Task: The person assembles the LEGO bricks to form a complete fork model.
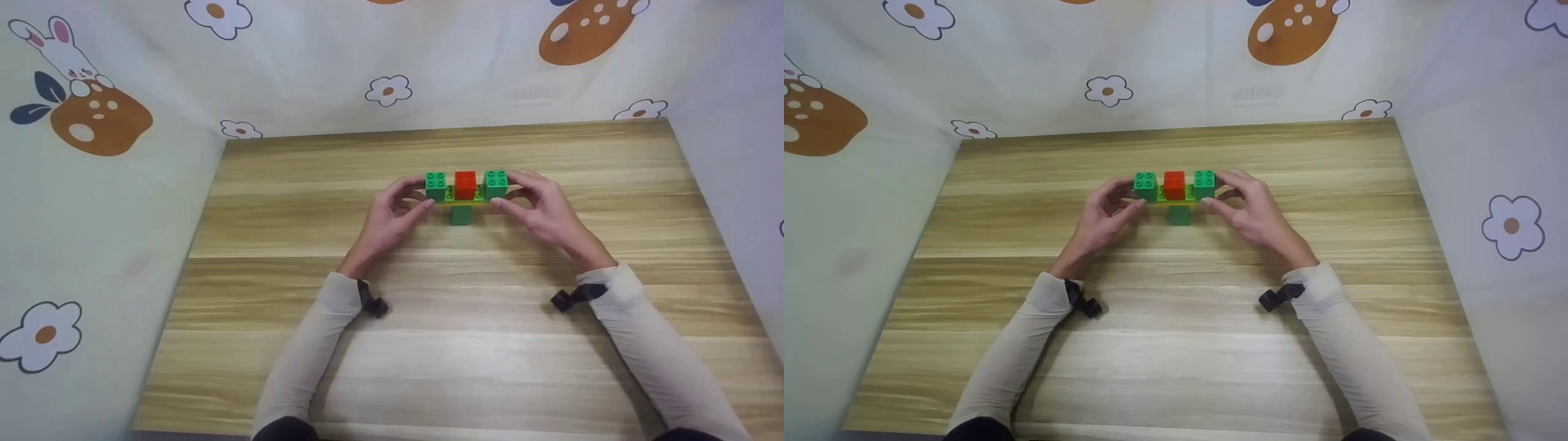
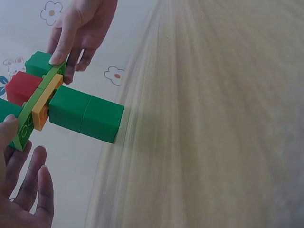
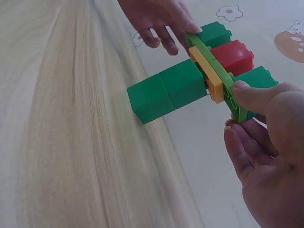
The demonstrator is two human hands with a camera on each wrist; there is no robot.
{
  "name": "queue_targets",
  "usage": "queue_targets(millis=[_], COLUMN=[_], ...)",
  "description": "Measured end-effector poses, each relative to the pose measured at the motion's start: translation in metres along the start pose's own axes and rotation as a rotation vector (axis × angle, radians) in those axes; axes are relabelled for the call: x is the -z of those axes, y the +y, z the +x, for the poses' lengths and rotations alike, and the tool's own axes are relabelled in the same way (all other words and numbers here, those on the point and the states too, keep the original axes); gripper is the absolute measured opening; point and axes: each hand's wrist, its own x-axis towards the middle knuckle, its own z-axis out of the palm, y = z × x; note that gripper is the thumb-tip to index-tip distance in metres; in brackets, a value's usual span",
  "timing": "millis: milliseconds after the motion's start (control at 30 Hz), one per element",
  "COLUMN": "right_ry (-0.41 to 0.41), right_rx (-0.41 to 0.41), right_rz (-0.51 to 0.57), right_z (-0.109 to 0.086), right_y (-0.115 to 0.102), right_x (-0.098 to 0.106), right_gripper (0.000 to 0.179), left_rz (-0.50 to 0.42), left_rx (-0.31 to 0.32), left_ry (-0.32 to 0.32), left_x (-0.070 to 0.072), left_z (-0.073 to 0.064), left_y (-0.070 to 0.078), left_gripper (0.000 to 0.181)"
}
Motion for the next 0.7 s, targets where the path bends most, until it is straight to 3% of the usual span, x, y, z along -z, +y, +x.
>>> queue_targets(millis=[333,700], right_ry=[0.001,-0.006], right_rx=[-0.002,-0.004], right_rz=[0.002,-0.036], right_z=[0.0002,-0.0005], right_y=[0.0012,0.0033], right_x=[0.0,-0.0011], right_gripper=[0.046,0.044], left_rz=[0.042,0.014], left_rx=[-0.034,-0.021], left_ry=[-0.013,-0.017], left_x=[-0.0003,0.0005], left_z=[-0.0016,-0.0012], left_y=[0.0017,-0.003], left_gripper=[0.042,0.041])
